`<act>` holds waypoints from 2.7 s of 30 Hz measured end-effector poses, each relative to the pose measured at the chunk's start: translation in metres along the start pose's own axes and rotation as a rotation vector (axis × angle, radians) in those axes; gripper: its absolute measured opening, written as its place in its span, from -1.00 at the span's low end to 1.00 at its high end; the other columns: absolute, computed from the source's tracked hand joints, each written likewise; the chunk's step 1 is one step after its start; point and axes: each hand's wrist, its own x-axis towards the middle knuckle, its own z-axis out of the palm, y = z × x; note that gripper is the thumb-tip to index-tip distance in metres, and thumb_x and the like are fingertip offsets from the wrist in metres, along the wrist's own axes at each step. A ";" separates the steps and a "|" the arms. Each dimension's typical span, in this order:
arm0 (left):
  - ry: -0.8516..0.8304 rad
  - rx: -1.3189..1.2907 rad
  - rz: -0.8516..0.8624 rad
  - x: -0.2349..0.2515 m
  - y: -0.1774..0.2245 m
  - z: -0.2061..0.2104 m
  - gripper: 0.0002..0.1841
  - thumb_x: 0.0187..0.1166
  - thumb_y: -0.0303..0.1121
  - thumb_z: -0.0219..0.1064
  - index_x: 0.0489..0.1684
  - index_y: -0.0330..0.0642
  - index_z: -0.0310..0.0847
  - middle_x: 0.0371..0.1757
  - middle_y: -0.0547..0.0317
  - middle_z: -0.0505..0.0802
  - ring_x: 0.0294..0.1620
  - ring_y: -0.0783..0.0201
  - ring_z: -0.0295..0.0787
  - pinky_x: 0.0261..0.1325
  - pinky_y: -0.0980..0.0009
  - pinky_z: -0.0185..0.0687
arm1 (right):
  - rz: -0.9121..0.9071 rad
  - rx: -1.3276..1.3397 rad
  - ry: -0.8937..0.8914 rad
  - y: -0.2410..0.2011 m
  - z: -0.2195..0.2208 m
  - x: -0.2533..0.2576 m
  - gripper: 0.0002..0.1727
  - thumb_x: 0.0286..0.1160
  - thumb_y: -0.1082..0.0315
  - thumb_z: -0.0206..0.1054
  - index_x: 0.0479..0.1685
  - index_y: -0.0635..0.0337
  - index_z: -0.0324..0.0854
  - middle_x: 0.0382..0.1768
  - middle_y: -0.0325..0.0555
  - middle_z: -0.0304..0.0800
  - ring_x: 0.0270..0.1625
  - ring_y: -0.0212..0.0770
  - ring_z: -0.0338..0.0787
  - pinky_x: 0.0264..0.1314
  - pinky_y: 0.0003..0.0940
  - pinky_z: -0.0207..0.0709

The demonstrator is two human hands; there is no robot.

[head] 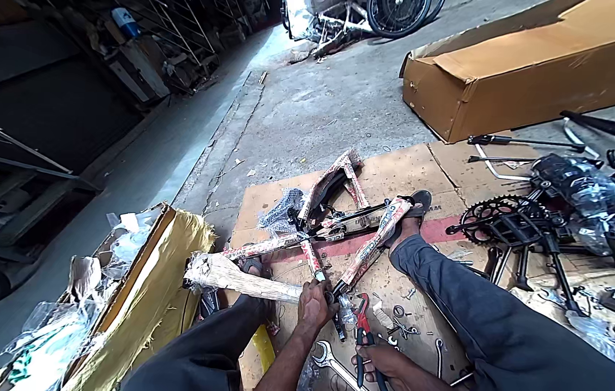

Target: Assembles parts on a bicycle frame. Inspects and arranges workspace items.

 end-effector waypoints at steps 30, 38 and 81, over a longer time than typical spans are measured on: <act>-0.225 -1.952 -0.409 -0.041 0.019 0.076 -0.56 0.91 -0.14 -0.01 0.28 -0.41 0.52 -0.13 -0.15 0.91 -0.25 0.06 0.91 -0.18 0.20 0.83 | -0.042 -0.123 -0.333 -0.003 -0.035 0.003 -0.38 0.73 0.45 0.18 0.78 0.00 0.19 0.14 0.21 0.82 0.05 0.12 0.90 0.16 0.04 0.78; -0.155 -2.162 -0.473 -0.022 0.021 0.080 -0.59 0.89 -0.22 0.05 0.41 -0.43 0.41 0.01 -0.20 0.89 -0.21 0.04 0.92 -0.10 0.16 0.86 | 0.119 -0.390 -0.469 -0.069 -0.081 0.035 -0.39 0.73 0.32 0.19 0.79 -0.13 0.27 0.16 0.21 0.83 0.09 0.14 0.88 0.22 0.11 0.74; -0.249 -1.940 -0.476 -0.019 -0.017 0.082 -0.76 0.84 -0.33 0.15 0.14 -0.38 0.53 -0.16 -0.08 0.91 -0.31 0.21 0.88 -0.18 0.36 0.80 | -0.033 -0.352 -0.418 -0.026 -0.024 0.053 -0.72 0.57 0.18 0.46 0.09 0.14 0.70 -0.20 -0.04 0.92 -0.56 -0.42 0.70 -0.70 -0.59 0.33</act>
